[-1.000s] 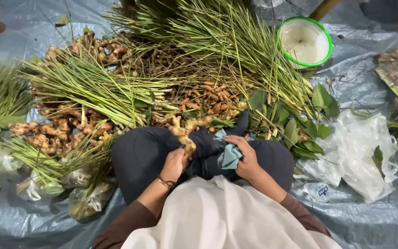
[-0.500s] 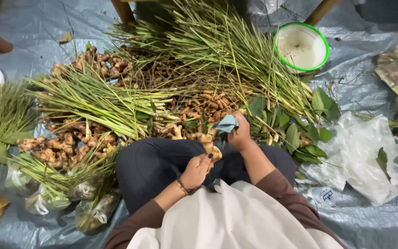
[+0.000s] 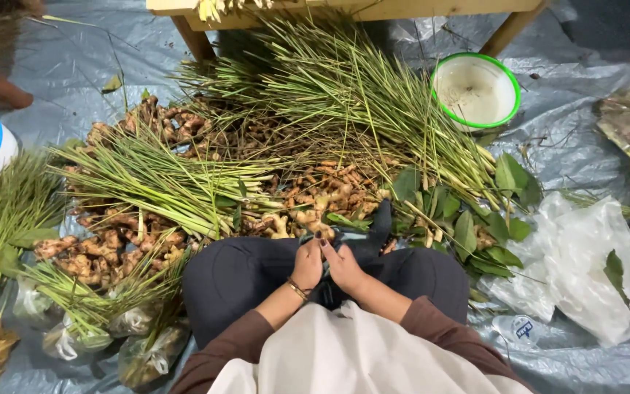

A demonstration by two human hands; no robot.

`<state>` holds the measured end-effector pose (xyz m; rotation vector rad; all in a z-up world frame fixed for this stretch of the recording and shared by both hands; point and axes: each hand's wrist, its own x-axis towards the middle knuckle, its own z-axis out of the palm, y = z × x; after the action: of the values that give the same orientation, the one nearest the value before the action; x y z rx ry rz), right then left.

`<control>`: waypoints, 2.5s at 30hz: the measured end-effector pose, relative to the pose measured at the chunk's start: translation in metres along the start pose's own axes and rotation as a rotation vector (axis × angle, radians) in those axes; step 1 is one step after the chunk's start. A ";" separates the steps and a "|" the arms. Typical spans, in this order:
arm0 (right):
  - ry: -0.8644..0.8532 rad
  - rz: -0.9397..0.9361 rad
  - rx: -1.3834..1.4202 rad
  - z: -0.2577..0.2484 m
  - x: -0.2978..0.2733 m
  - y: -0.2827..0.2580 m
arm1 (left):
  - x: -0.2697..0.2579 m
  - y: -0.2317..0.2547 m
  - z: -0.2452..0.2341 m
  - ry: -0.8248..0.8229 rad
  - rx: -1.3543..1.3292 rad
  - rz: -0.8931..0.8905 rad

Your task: The person sits on a tarp and cleans ginger roots using a blue cloth. They pick up individual ginger pieces from a pile, wipe them with the cloth, and place them back down. The scene also contains piles of lemongrass and other green leaves.

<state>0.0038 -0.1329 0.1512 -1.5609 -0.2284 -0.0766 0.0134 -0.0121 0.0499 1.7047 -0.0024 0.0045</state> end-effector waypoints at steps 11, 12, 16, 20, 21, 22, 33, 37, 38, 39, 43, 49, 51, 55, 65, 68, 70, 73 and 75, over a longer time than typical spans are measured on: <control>-0.241 0.317 -0.599 -0.011 0.012 0.039 | 0.000 -0.051 -0.014 0.080 -0.064 -0.340; -0.237 0.317 -0.597 -0.015 0.012 0.032 | 0.006 -0.071 -0.016 0.076 -0.062 -0.339; -0.091 0.425 -0.331 -0.037 0.017 0.027 | 0.015 -0.058 -0.029 0.221 -0.092 -0.387; 0.013 0.385 -0.259 -0.036 0.026 -0.002 | 0.016 -0.064 -0.028 0.156 -0.120 -0.452; 0.017 0.382 -0.256 -0.016 0.023 -0.026 | 0.017 -0.033 -0.025 0.154 -0.116 -0.447; -0.151 0.310 -0.426 0.002 0.017 -0.051 | 0.014 -0.004 -0.018 0.206 -0.249 -0.549; -0.222 -0.276 -0.513 -0.013 -0.019 0.068 | 0.035 -0.073 -0.041 0.052 -0.139 -0.122; -0.121 -0.329 -0.454 -0.029 -0.017 0.032 | 0.032 -0.087 -0.052 0.067 -0.088 -0.134; -0.098 -0.495 -0.436 -0.028 -0.010 0.015 | 0.029 -0.065 -0.061 0.065 -0.076 -0.229; -0.098 -0.499 -0.437 -0.020 -0.008 0.005 | 0.027 -0.067 -0.053 0.066 -0.077 -0.225; -0.218 -0.605 -0.510 0.004 -0.011 -0.004 | 0.003 -0.080 -0.028 0.122 -0.345 -0.370; -0.214 -0.477 -0.625 -0.014 -0.011 0.055 | 0.011 -0.040 -0.032 0.252 -0.638 -0.421; -0.184 -0.358 -0.594 -0.025 -0.014 0.064 | 0.023 -0.027 -0.054 0.310 -0.677 -0.429; -0.339 0.043 -0.713 -0.053 -0.002 0.078 | 0.041 -0.029 -0.098 0.388 -0.393 -0.368; -0.154 0.401 0.269 0.005 -0.015 0.054 | -0.017 -0.008 -0.040 0.059 -0.181 -0.383; -0.061 0.525 0.418 0.001 -0.023 0.041 | -0.019 -0.033 -0.032 0.028 -0.201 -0.290; -0.036 0.550 0.472 -0.001 -0.024 0.044 | -0.012 -0.041 -0.030 0.021 -0.232 -0.265; -0.029 0.588 0.602 0.005 -0.028 0.044 | 0.001 0.075 -0.047 -0.011 -0.237 -0.234; -0.052 0.592 0.673 0.006 -0.020 0.045 | 0.000 0.153 -0.067 -0.037 -0.215 -0.221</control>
<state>-0.0079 -0.1288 0.1026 -0.9067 0.1666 0.4632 0.0128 0.0339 0.2107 1.4818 0.1530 -0.1854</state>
